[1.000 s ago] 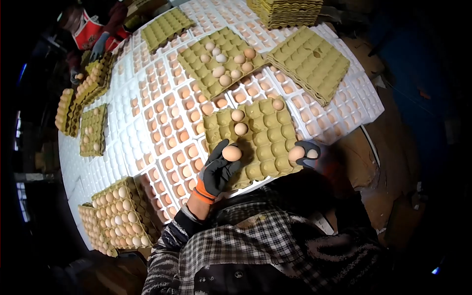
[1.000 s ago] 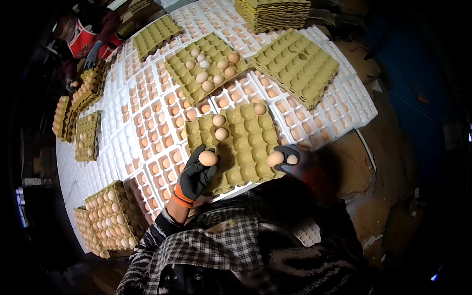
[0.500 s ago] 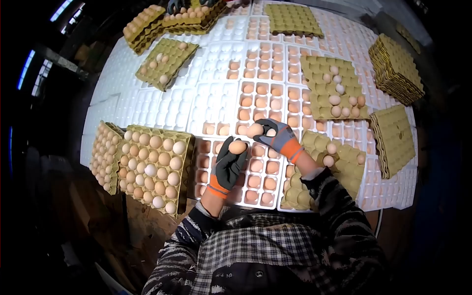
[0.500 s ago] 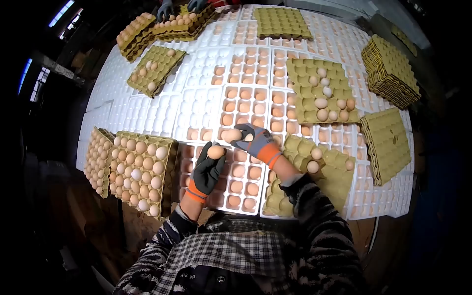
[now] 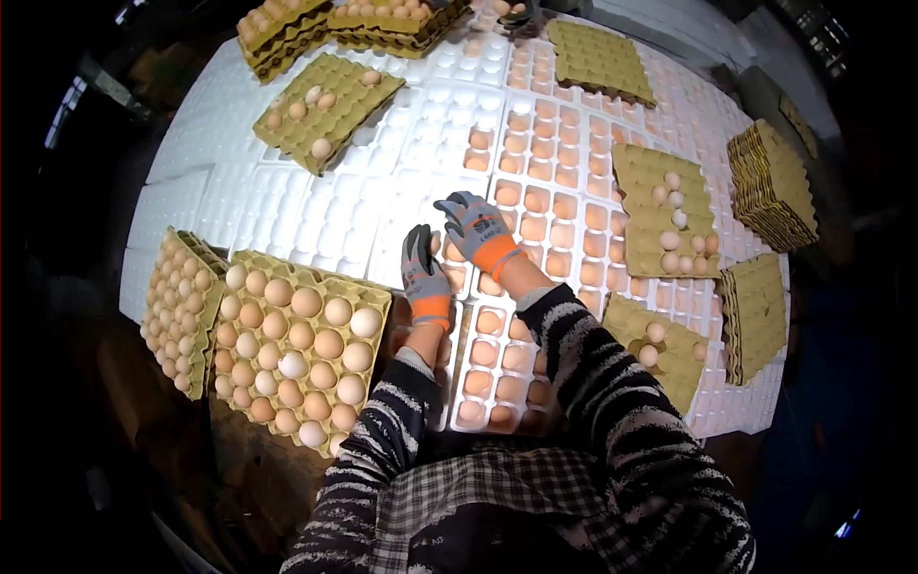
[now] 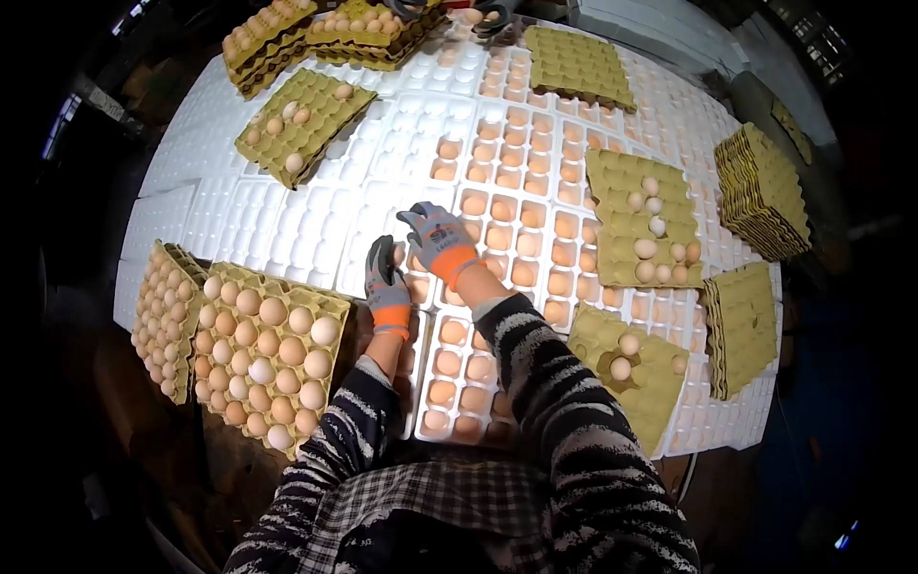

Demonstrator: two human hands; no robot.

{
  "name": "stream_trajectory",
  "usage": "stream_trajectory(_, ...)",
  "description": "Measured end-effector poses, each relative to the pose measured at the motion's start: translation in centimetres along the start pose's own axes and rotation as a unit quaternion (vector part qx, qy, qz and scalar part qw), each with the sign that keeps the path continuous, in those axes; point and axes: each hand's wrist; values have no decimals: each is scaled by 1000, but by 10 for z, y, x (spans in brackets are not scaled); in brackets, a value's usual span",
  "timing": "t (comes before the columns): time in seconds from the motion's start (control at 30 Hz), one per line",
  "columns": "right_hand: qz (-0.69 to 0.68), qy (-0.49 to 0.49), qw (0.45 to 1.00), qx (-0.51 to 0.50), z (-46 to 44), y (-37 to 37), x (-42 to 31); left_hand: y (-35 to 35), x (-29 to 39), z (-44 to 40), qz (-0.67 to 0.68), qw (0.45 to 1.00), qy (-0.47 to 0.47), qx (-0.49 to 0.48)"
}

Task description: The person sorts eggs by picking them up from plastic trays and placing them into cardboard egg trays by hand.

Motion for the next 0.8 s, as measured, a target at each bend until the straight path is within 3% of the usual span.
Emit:
stream_trajectory(0.07, 98, 55, 994, -13, 5, -25, 6, -1, 20, 4, -193, 978, -59, -56)
stream_trajectory(0.1, 113, 58, 991, -30, 11, -24, 6, 3, 4, 2, -183, 978, -83, -61)
stream_trajectory(0.13, 33, 52, 997, -43, 20, -14, 7, 6, -14, 1, -171, 977, -106, -65)
stream_trajectory(0.2, -65, 12, 996, 51, 61, 2, 7, 7, -6, 6, -114, 989, -71, -68)
stream_trajectory(0.27, -137, -13, 990, 37, 115, 54, 12, 5, -5, 11, -171, 973, -119, -99)
stream_trajectory(0.3, -327, -69, 942, 25, 150, 66, 23, -11, 14, 27, -35, 991, -53, -116)
stream_trajectory(0.33, -504, -118, 855, 16, 186, 80, 37, -16, 37, 40, -67, 980, -60, -178)
stream_trajectory(0.37, -270, -127, 952, 65, 219, 109, 47, -26, 45, 55, -18, 974, -46, -222)
stream_trajectory(0.4, -18, -129, 986, 107, 250, 138, 56, -36, 52, 69, 30, 964, -32, -264)
stream_trajectory(0.47, 41, -215, 968, 123, 309, 164, 81, -61, 86, 91, -81, 912, -113, -386)
stream_trajectory(0.5, 42, -219, 966, 129, 329, 168, 90, -73, 85, 100, -61, 898, -101, -423)
stream_trajectory(0.53, 53, -238, 969, 45, 346, 169, 98, -87, 85, 108, -41, 883, -89, -459)
stream_trajectory(0.57, 64, -254, 964, -38, 359, 169, 104, -105, 88, 119, -9, 874, -51, -483)
stream_trajectory(0.6, 63, -257, 964, -31, 364, 168, 105, -123, 92, 127, 23, 862, -12, -506)
stream_trajectory(0.63, 90, -262, 959, -58, 364, 164, 101, -141, 87, 131, -18, 849, -70, -523)
stream_trajectory(0.7, 140, -286, 941, -119, 363, 157, 95, -170, 87, 140, -18, 834, -27, -550)
stream_trajectory(0.8, 165, -270, 946, -72, 376, 133, 99, -204, 82, 152, 3, 828, -24, -561)
Point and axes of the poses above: each hand's wrist, its own z-axis away from the middle knuckle, its own y-axis out of the back of the hand, x = y × z, and after that the axes turned 10 degrees about z, right-handed
